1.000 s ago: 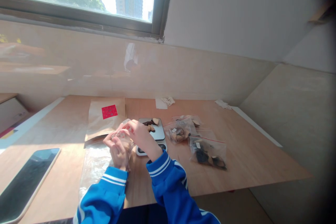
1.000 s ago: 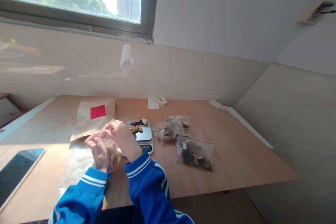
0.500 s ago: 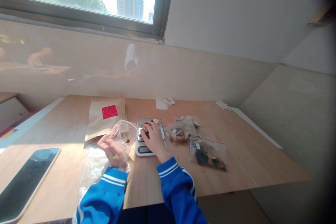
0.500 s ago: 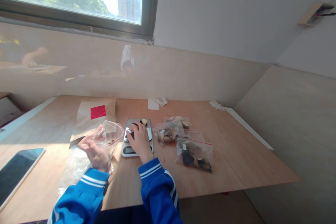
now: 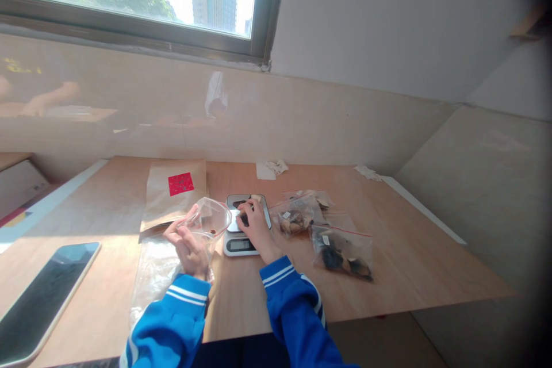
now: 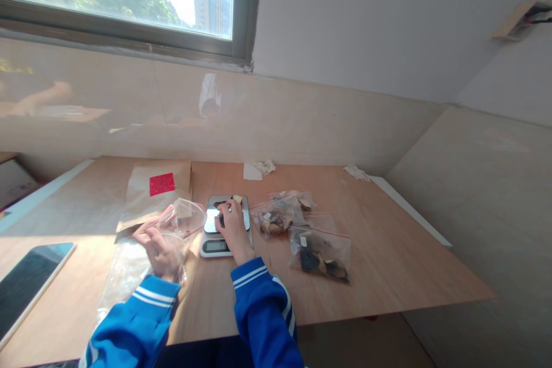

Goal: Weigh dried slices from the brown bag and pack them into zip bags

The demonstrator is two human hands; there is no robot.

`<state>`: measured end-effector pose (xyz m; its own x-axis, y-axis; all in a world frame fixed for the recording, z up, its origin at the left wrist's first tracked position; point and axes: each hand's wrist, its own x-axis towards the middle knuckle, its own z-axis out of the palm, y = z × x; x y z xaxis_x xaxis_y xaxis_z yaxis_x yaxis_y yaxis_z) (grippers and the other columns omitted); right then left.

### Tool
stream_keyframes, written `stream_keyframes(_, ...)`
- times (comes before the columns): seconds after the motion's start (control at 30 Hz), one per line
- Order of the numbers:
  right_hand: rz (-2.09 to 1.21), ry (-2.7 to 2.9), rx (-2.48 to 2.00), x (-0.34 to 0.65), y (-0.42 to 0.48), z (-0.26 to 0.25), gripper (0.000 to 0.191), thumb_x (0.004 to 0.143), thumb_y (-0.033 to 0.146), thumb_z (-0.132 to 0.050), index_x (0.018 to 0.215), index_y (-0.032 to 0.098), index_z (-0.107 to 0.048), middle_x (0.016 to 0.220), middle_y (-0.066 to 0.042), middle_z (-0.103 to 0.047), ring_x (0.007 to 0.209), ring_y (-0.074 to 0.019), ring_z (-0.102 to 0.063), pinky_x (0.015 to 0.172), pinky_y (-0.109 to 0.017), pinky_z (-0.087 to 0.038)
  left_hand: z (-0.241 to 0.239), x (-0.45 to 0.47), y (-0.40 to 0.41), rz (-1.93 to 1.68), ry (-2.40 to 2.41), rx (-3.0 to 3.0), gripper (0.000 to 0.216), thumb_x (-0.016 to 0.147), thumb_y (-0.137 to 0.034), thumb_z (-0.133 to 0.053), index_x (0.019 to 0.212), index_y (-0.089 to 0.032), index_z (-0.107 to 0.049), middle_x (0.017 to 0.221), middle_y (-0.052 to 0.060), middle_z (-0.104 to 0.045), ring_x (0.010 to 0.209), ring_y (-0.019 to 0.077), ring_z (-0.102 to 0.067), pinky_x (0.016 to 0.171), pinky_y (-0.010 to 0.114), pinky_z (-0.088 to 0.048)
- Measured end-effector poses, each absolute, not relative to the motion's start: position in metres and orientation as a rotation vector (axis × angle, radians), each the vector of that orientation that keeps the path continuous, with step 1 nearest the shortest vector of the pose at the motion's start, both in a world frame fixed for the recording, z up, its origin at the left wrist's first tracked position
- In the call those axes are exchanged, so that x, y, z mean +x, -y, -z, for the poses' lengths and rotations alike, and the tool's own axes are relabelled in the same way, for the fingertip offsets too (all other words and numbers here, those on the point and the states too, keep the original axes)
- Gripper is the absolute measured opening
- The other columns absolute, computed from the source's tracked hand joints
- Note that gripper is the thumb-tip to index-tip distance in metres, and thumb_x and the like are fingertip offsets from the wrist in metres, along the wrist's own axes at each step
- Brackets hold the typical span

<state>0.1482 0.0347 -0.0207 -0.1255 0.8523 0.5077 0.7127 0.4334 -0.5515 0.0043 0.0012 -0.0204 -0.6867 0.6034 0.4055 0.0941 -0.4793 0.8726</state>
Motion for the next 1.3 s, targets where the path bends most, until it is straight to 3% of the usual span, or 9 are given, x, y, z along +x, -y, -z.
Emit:
stream_keyframes(0.17, -0.334, 1.681, -1.218, 0.150, -0.033, 0.017, 0.025, 0.081, 0.006, -0.049, 0.098, 0.021, -0.060, 0.104, -0.007, -0.048, 0.103, -0.0194, -0.055, 0.096, -0.036, -0.047, 0.017, 0.006, 0.002, -2.189, -1.362, 1.042, 0.027, 0.096, -0.045, -0.031, 0.104, -0.020, -0.036, 0.105, 0.016, -0.069, 0.095, 0.0214, -0.067, 0.082, 0.044, -0.052)
stream_keyframes(0.43, -0.550, 1.594, -0.968, 0.126, -0.013, -0.042, 0.017, 0.085, 0.020, -0.060, 0.102, 0.023, -0.063, 0.102, -0.005, -0.056, 0.098, -0.0172, -0.059, 0.090, -0.031, -0.050, 0.024, 0.003, 0.001, -2.105, -1.380, 1.112, 0.032, 0.095, -0.049, -0.031, 0.106, -0.020, -0.037, 0.111, 0.018, -0.067, 0.101, 0.0224, -0.066, 0.090, 0.049, -0.049)
stream_keyframes(0.63, -0.752, 1.860, -0.900, 0.107, -0.015, -0.054, 0.048, 0.074, 0.028, -0.075, 0.118, 0.024, -0.058, 0.113, -0.005, -0.056, 0.108, -0.0186, -0.056, 0.098, -0.034, -0.046, 0.024, 0.001, 0.003, -2.059, -1.381, 1.123, 0.034, 0.095, -0.051, -0.029, 0.108, -0.020, -0.035, 0.120, 0.020, -0.063, 0.105, 0.0225, -0.065, 0.090, 0.048, -0.050)
stream_keyframes(0.7, -0.786, 1.864, -0.918, 0.106, -0.015, -0.052, 0.045, 0.077, 0.033, -0.072, 0.119, 0.024, -0.057, 0.117, -0.005, -0.055, 0.105, -0.0176, -0.058, 0.094, -0.032, -0.048, 0.022, 0.002, 0.004, -2.042, -1.392, 1.098, 0.033, 0.095, -0.050, -0.029, 0.109, -0.021, -0.034, 0.120, 0.019, -0.063, 0.107, 0.0218, -0.064, 0.091, 0.048, -0.049)
stream_keyframes(0.8, -0.677, 1.806, -0.968, 0.111, -0.019, -0.047, 0.025, 0.092, 0.033, -0.052, 0.114, 0.024, -0.060, 0.114, -0.004, -0.059, 0.104, -0.0155, -0.058, 0.092, -0.030, -0.048, 0.020, 0.002, 0.004, -2.012, -1.414, 1.068, 0.031, 0.095, -0.050, -0.030, 0.106, -0.021, -0.035, 0.116, 0.019, -0.065, 0.106, 0.0214, -0.064, 0.093, 0.048, -0.048)
stream_keyframes(0.9, -0.353, 1.705, -1.223, 0.125, -0.032, -0.032, 0.029, 0.096, 0.022, -0.039, 0.110, 0.020, -0.064, 0.113, -0.009, -0.060, 0.111, -0.0195, -0.054, 0.100, -0.037, -0.041, 0.022, 0.000, 0.001, -2.018, -1.420, 1.033, 0.031, 0.094, -0.052, -0.032, 0.102, -0.022, -0.034, 0.112, 0.018, -0.067, 0.102, 0.0218, -0.066, 0.090, 0.048, -0.050)
stream_keyframes(1.07, -0.128, 1.749, -1.562, 0.148, -0.057, 0.008, 0.030, 0.089, 0.027, -0.054, 0.117, 0.020, -0.062, 0.131, -0.016, -0.051, 0.123, -0.0301, -0.043, 0.101, -0.051, -0.034, 0.025, -0.001, -0.001, -2.025, -1.411, 1.005, 0.031, 0.093, -0.052, -0.034, 0.102, -0.023, -0.035, 0.111, 0.018, -0.067, 0.100, 0.0215, -0.066, 0.088, 0.047, -0.050)
stream_keyframes(1.2, -0.198, 1.802, -1.537, 0.157, -0.063, 0.023, 0.022, 0.087, 0.030, -0.059, 0.105, 0.019, -0.066, 0.110, -0.012, -0.060, 0.106, -0.0247, -0.052, 0.095, -0.042, -0.040, 0.023, 0.000, 0.000, -2.017, -1.404, 1.002, 0.032, 0.093, -0.053, -0.033, 0.102, -0.022, -0.035, 0.112, 0.018, -0.067, 0.101, 0.0212, -0.066, 0.088, 0.047, -0.051)
stream_keyframes(1.3, -0.252, 1.763, -1.507, 0.160, -0.064, 0.024, 0.019, 0.086, 0.022, -0.059, 0.103, 0.017, -0.065, 0.101, -0.010, -0.062, 0.100, -0.0235, -0.054, 0.091, -0.038, -0.043, 0.022, 0.001, 0.000, -2.009, -1.404, 1.002, 0.032, 0.093, -0.053, -0.033, 0.102, -0.022, -0.034, 0.113, 0.019, -0.066, 0.100, 0.0212, -0.066, 0.087, 0.046, -0.051)
